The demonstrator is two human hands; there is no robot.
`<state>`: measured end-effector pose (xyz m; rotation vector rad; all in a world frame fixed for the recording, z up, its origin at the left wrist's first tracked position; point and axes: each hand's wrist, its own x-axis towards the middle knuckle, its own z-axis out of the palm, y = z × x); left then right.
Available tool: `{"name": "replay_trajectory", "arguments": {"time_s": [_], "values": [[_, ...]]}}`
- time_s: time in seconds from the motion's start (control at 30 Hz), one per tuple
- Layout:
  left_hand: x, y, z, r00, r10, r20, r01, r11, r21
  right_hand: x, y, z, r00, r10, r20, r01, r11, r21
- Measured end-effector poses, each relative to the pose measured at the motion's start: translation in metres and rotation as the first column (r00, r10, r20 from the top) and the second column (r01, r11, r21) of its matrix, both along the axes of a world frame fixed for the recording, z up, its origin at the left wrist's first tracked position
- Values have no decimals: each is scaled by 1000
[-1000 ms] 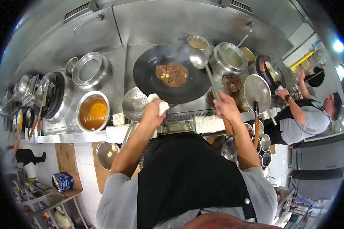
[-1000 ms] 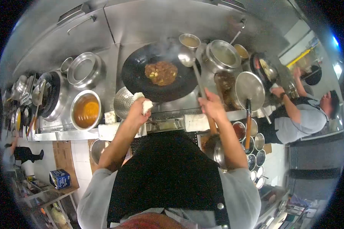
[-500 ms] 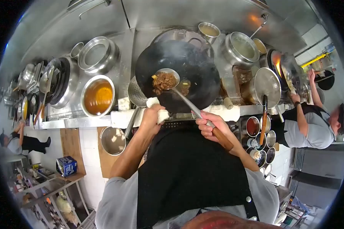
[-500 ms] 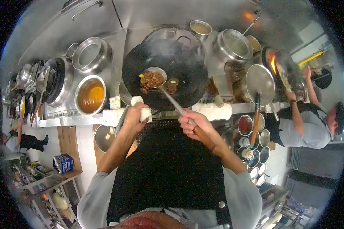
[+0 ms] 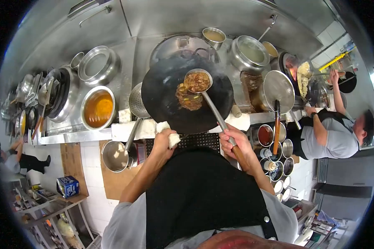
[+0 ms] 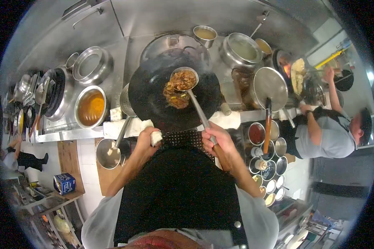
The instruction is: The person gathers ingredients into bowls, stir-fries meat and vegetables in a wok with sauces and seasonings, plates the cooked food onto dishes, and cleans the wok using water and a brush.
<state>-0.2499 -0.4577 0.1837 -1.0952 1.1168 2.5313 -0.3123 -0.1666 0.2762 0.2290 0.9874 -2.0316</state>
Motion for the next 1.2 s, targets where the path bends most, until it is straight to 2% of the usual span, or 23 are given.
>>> {"name": "replay_trajectory", "arguments": {"time_s": [0.07, 0.13, 0.2, 0.27, 0.33, 0.4, 0.5, 0.53, 0.6, 0.7, 0.8, 0.93, 1.0, 1.13, 1.2], "values": [[12, 9, 1, 997, 11, -73, -9, 1000, 27, 10, 12, 9, 998, -42, -51, 47, 994, 102], [16, 21, 2, 999, 38, -33, -37, 999, 18, 14, 34, -7, 997, -70, -35, 72, 997, 39], [20, 31, -3, 999, 45, 11, -45, 999, 5, 30, 49, 1, 993, -119, -6, 119, 993, 23], [27, 42, -19, 994, 44, -102, -45, 999, -10, 46, 70, 0, 993, -117, -27, 117, 993, -8], [36, 51, -32, 995, 31, -96, -29, 999, 23, 62, 87, 4, 991, -124, -40, 124, 992, -12], [47, 63, -29, 994, 104, -18, -103, 994, 18, 77, 95, 10, 988, -148, -53, 148, 989, 3], [63, 69, -45, 993, 106, -41, -103, 992, 70, 94, 110, -2, 982, -178, -56, 180, 984, 16], [68, 68, -51, 991, 106, -78, -98, 990, 101, 98, 113, -8, 979, -195, -54, 196, 981, 9], [75, 69, -66, 991, 128, -40, -124, 989, 78, 105, 113, -11, 980, -198, -36, 198, 980, 11], [81, 64, -89, 993, 107, -50, -98, 983, 155, 118, 111, -25, 978, -208, -31, 208, 978, -9], [72, 59, -104, 992, 114, -62, -109, 990, 85, 138, 100, -23, 977, -208, -44, 208, 978, 10], [59, 38, -114, 997, 30, -68, -24, 995, 93, 160, 76, -17, 978, -199, -61, 195, 978, -68], [59, 29, -107, 1000, 31, 1, -31, 999, 17, 170, 59, -22, 970, -238, -49, 236, 971, -46], [62, -7, -115, 988, -130, -78, 129, 992, -8, 185, 13, -34, 955, -297, 2, 297, 955, -16], [60, -19, -101, 981, -184, -62, 185, 983, 5, 188, -7, -42, 942, -334, 31, 335, 942, -39]]}}
